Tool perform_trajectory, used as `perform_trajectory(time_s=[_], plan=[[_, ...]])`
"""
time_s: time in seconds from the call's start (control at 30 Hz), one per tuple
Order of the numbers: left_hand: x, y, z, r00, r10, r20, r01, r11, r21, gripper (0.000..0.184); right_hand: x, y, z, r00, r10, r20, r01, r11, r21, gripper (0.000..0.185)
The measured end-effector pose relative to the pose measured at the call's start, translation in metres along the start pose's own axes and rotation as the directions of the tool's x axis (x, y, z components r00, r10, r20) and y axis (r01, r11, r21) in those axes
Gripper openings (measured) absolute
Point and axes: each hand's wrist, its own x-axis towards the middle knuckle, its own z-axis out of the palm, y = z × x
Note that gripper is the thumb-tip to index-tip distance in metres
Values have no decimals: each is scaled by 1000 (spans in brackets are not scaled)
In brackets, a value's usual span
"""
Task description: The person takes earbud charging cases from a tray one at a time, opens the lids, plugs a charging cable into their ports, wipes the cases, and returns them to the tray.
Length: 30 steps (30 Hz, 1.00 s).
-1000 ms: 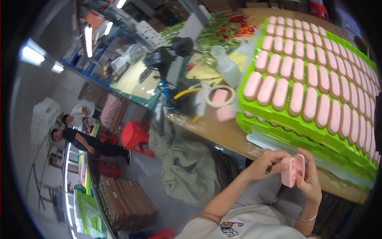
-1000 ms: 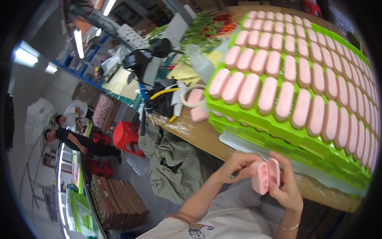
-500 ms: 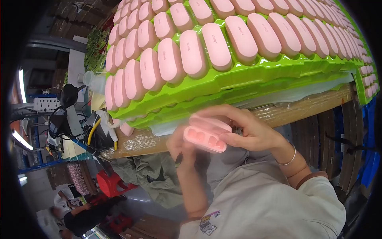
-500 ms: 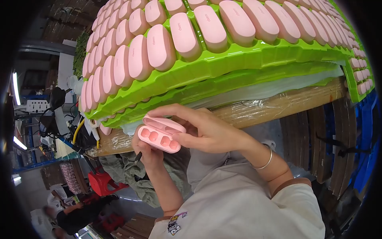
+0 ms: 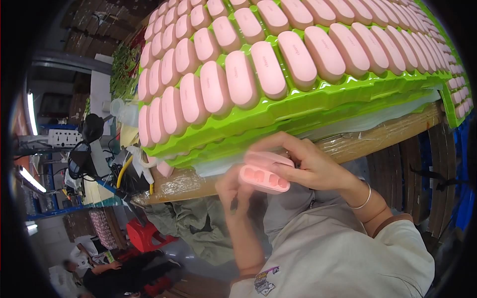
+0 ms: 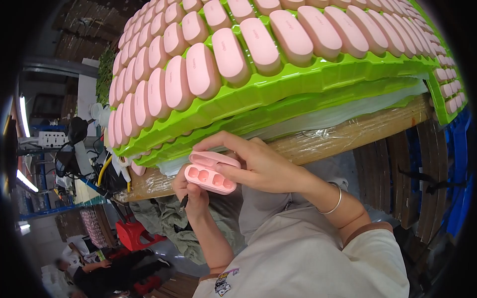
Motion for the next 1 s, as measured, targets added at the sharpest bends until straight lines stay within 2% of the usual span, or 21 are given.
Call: perform_trajectory(time_s=[0.33,0.4,0.53,0.6,0.63,0.7,0.73,0.8,0.93,1.0], plan=[[-2,-9,1,997,27,-78,-30,999,-30,66,-1,6,1,999,-12,49,9,999,54,41],[0,-19,-6,982,142,-124,-142,990,11,49,1,2,2,986,-164,-4,164,980,110,49],[0,-20,0,960,150,-237,-180,977,-114,48,1,-8,6,978,-210,-19,210,977,32,58],[-4,-24,-2,973,95,-210,-99,995,-5,50,2,-1,7,979,-205,-5,205,978,-44,65],[-3,-26,-2,974,96,-207,-100,995,-8,50,1,0,6,979,-206,-8,205,978,-47,65],[-3,-26,-2,972,170,-160,-175,984,-17,54,-1,2,3,994,-111,1,111,988,106,62],[-2,-26,0,972,171,-159,-176,984,-19,54,-1,2,2,994,-112,-1,111,988,103,62],[-1,-23,6,944,257,-207,-255,966,36,59,-2,0,3,997,-42,-63,56,967,248,58],[-4,-32,5,876,346,-336,-364,931,9,64,-2,-4,3,998,1,-65,19,951,310,57],[-5,-36,6,817,442,-371,-431,895,116,64,-3,-4,2,999,26,-33,-17,968,249,56]])
